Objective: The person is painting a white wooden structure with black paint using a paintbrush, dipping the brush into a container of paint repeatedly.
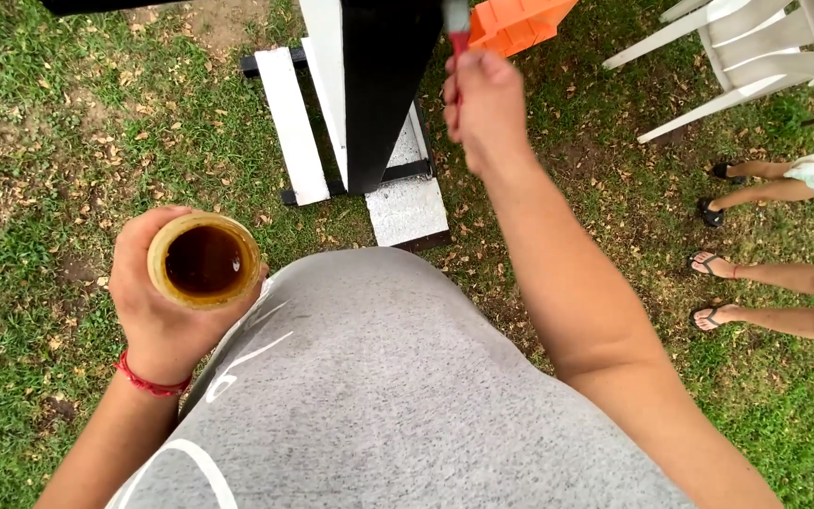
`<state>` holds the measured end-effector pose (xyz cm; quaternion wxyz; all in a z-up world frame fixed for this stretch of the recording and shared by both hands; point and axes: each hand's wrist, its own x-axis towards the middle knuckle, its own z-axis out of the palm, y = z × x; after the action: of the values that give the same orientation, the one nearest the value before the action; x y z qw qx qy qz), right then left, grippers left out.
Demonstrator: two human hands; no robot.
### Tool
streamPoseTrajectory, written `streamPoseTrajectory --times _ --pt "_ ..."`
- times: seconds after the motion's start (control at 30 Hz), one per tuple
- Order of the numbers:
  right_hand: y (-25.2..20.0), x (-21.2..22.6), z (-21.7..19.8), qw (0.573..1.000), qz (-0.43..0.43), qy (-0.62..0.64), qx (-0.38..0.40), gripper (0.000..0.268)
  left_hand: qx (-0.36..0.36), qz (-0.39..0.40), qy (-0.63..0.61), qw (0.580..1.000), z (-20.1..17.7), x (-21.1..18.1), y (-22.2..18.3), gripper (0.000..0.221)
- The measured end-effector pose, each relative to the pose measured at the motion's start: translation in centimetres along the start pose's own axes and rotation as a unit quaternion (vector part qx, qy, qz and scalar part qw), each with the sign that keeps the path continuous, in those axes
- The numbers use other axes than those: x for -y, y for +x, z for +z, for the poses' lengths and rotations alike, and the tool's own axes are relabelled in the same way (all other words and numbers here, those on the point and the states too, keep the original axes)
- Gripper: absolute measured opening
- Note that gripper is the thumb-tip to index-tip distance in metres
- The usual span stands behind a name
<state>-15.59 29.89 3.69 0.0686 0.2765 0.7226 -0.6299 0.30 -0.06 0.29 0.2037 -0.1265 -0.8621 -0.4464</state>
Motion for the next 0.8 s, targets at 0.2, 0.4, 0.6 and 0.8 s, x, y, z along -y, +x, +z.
streamPoseTrajectory --times 0.2,0.4,0.6,0.8 --pt "-4.1 2.0 -2.9 0.986 -0.146 0.076 0.037 0.019 0.016 0.008 -0.002 1.000 0.0 0.1 -0.3 0.070" --pt "1.0 -5.4 -0.4 0.993 -0.100 0.051 0.038 0.025 0.005 -0.009 -0.011 1.000 -0.3 -0.2 -0.6 0.071" --pt "5.5 -8.1 1.5 0.999 0.014 -0.042 0.004 0.028 -0.012 -0.020 -0.005 1.000 -0.8 -0.4 -1.5 0.072" --pt "8.2 -11.7 1.6 0.994 0.091 -0.068 0.004 0.028 -0.022 -0.031 0.016 0.999 -0.7 -0.4 -2.3 0.072"
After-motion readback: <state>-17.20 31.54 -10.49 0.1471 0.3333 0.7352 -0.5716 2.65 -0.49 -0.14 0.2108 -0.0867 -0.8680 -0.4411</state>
